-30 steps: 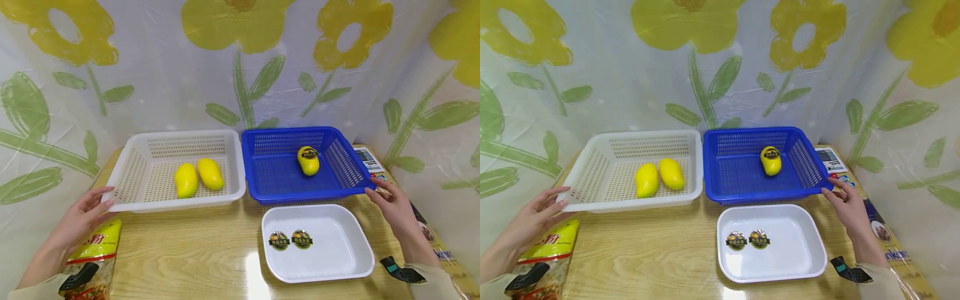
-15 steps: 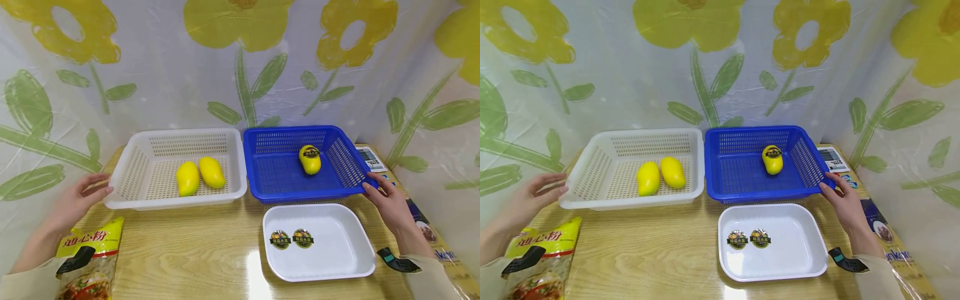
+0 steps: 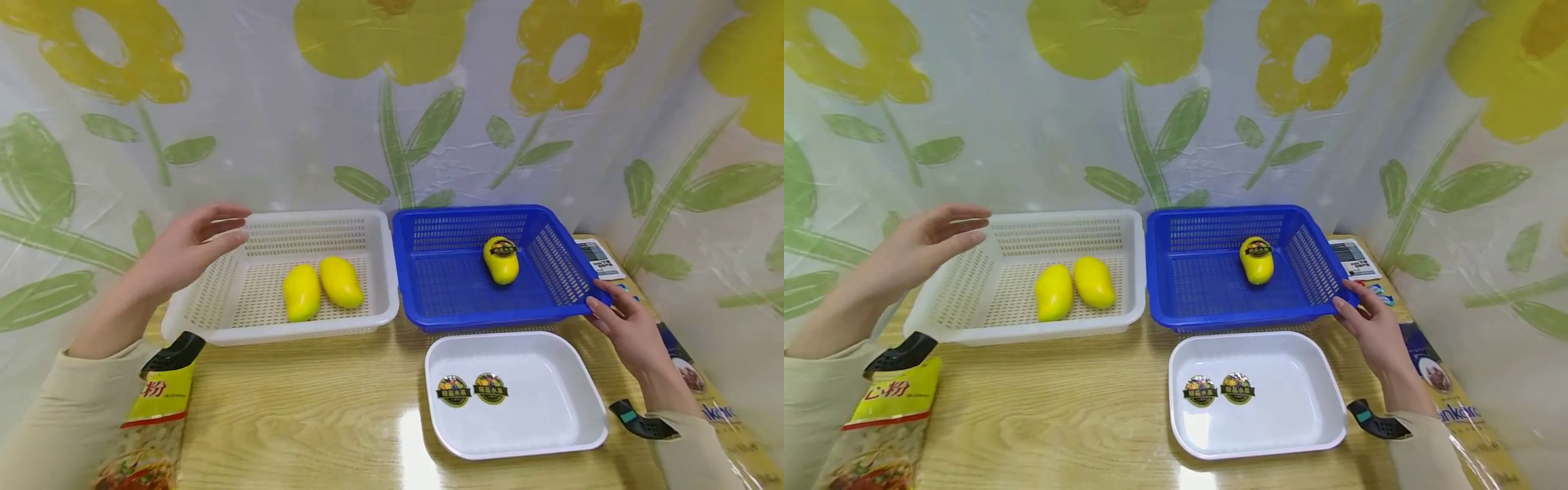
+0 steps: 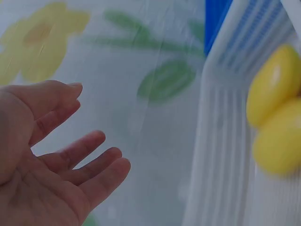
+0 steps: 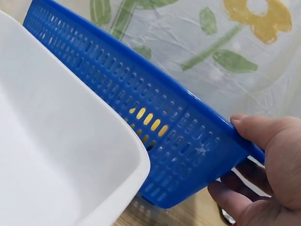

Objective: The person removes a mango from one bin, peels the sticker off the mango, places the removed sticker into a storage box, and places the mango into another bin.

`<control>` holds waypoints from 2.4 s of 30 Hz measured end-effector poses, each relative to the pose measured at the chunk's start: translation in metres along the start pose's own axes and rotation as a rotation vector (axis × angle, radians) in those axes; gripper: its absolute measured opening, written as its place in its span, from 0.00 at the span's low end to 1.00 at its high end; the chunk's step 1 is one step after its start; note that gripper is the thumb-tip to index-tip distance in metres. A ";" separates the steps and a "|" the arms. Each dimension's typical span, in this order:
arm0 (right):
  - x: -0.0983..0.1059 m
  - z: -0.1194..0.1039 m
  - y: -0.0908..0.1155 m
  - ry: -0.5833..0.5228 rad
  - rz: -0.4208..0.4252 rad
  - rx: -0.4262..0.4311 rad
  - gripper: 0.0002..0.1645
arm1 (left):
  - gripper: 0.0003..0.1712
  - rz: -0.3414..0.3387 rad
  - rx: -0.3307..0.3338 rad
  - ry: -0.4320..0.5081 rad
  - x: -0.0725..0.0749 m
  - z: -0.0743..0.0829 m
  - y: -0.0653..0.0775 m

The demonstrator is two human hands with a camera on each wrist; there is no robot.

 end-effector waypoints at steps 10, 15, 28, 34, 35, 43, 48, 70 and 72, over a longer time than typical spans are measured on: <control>-0.001 0.005 -0.001 -0.024 0.006 -0.018 0.40 | 0.23 -0.184 -0.182 0.134 -0.100 0.069 -0.074; 0.001 0.004 -0.001 0.015 0.008 -0.016 0.40 | 0.22 -0.242 -0.221 0.194 -0.155 0.090 -0.099; 0.001 0.002 -0.005 -0.038 -0.017 -0.021 0.38 | 0.24 -0.310 -0.074 0.337 -0.282 0.086 -0.177; 0.000 0.002 -0.003 -0.060 -0.035 -0.015 0.35 | 0.27 -0.284 0.040 0.379 -0.327 0.079 -0.196; 0.001 0.003 -0.002 -0.065 -0.040 -0.013 0.34 | 0.27 -0.284 0.057 0.378 -0.334 0.079 -0.198; -0.002 0.000 -0.002 -0.054 -0.038 0.003 0.34 | 0.28 -0.245 0.055 0.349 -0.356 0.081 -0.207; -0.001 -0.001 -0.003 -0.062 -0.034 -0.001 0.35 | 0.28 -0.257 0.033 0.296 -0.360 0.080 -0.211; 0.000 0.004 -0.006 -0.029 -0.007 -0.033 0.37 | 0.27 -0.315 0.059 0.218 -0.390 0.073 -0.221; 0.001 0.004 -0.005 -0.018 0.000 -0.035 0.38 | 0.26 -0.328 0.049 0.194 -0.393 0.075 -0.222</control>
Point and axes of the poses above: each hand's wrist, its own y-axis away from the middle knuckle, its own x-axis out of the back of the hand, z = x × y, the point moved 9 cm from there along -y, towards the middle knuckle, and after that the axes turned 11 degrees about -x, right-handed, at the moved point
